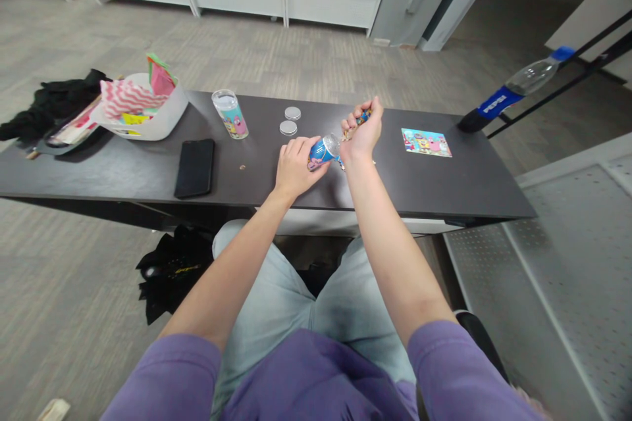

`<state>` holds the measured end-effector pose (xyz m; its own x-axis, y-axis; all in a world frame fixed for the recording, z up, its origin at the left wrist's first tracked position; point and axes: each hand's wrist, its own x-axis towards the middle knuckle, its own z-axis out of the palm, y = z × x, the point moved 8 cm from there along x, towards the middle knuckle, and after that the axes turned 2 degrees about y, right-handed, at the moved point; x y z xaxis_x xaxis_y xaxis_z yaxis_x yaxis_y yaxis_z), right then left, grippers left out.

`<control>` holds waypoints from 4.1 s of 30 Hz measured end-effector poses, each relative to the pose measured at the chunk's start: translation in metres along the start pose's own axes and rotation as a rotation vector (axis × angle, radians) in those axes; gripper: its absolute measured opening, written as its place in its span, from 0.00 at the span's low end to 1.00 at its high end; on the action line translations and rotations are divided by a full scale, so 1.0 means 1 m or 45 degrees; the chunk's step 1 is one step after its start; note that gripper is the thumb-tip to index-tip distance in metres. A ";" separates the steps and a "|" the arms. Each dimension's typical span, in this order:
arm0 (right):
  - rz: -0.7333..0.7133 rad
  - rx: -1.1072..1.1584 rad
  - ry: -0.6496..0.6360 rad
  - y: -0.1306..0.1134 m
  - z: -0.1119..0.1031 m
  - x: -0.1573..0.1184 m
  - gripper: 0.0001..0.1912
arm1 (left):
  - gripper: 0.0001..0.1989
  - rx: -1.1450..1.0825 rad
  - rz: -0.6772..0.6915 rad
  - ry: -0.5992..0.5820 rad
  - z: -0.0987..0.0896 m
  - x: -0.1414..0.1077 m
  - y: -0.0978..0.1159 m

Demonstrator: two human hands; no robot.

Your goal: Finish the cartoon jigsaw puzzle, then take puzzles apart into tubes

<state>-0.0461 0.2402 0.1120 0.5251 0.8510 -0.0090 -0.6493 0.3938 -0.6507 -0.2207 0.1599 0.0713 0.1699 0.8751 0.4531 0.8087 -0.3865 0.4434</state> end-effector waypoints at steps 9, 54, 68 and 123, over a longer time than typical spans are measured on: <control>0.084 0.016 -0.004 0.000 0.001 -0.006 0.28 | 0.30 -0.011 0.013 0.013 -0.001 -0.001 -0.001; -0.061 -0.180 -0.077 0.007 -0.005 -0.009 0.31 | 0.31 -0.009 -0.053 0.043 -0.007 0.000 0.001; -0.026 -0.224 -0.112 0.007 -0.002 -0.012 0.39 | 0.31 -0.015 -0.069 0.060 -0.006 0.001 -0.001; -0.552 -2.350 -1.220 0.049 -0.055 -0.036 0.14 | 0.30 -0.437 -0.432 0.632 0.010 0.002 -0.082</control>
<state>-0.0666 0.2100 0.0386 -0.3066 0.9271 0.2155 0.8742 0.3639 -0.3215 -0.2809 0.1959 0.0286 -0.4052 0.7588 0.5100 0.5339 -0.2565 0.8057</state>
